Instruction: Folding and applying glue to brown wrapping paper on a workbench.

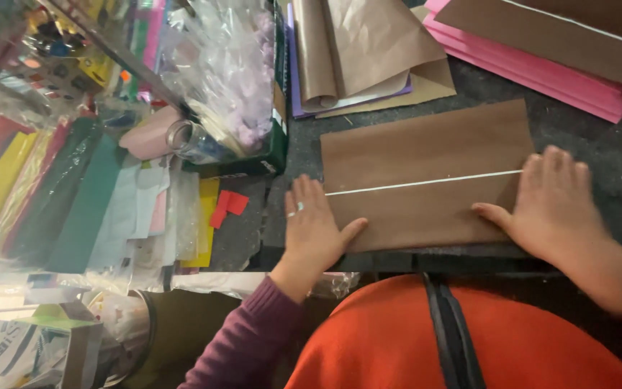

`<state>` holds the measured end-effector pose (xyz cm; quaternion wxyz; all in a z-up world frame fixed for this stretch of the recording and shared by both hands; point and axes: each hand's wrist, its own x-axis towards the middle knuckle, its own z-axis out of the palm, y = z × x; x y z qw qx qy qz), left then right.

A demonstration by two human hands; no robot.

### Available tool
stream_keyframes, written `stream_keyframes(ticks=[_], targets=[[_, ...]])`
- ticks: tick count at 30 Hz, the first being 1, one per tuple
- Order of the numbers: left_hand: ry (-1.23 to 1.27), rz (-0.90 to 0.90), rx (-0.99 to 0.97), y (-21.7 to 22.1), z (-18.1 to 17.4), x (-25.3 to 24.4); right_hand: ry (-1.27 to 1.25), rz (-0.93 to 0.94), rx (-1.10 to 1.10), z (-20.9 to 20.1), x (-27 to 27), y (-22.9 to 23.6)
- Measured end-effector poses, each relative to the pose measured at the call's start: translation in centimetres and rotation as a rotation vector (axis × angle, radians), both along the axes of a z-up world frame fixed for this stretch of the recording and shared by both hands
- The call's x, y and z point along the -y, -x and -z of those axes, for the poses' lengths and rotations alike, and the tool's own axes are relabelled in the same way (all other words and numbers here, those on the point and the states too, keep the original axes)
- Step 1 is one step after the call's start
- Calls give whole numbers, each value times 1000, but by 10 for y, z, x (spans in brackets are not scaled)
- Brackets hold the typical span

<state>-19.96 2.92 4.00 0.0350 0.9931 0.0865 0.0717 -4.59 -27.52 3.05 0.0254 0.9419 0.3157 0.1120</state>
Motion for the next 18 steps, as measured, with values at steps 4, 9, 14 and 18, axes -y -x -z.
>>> stream_keyframes(ticks=[4,9,14,18], targets=[[-47,-149,-77,5,-22,-16,139,75,-38,-33,3,3],[311,60,217,-54,-23,12,-240,-273,-65,-44,-57,-19],[436,244,299,-129,41,53,-302,-615,-162,23,-110,-52],[430,200,262,-135,60,47,-224,-679,-54,48,-116,-59]])
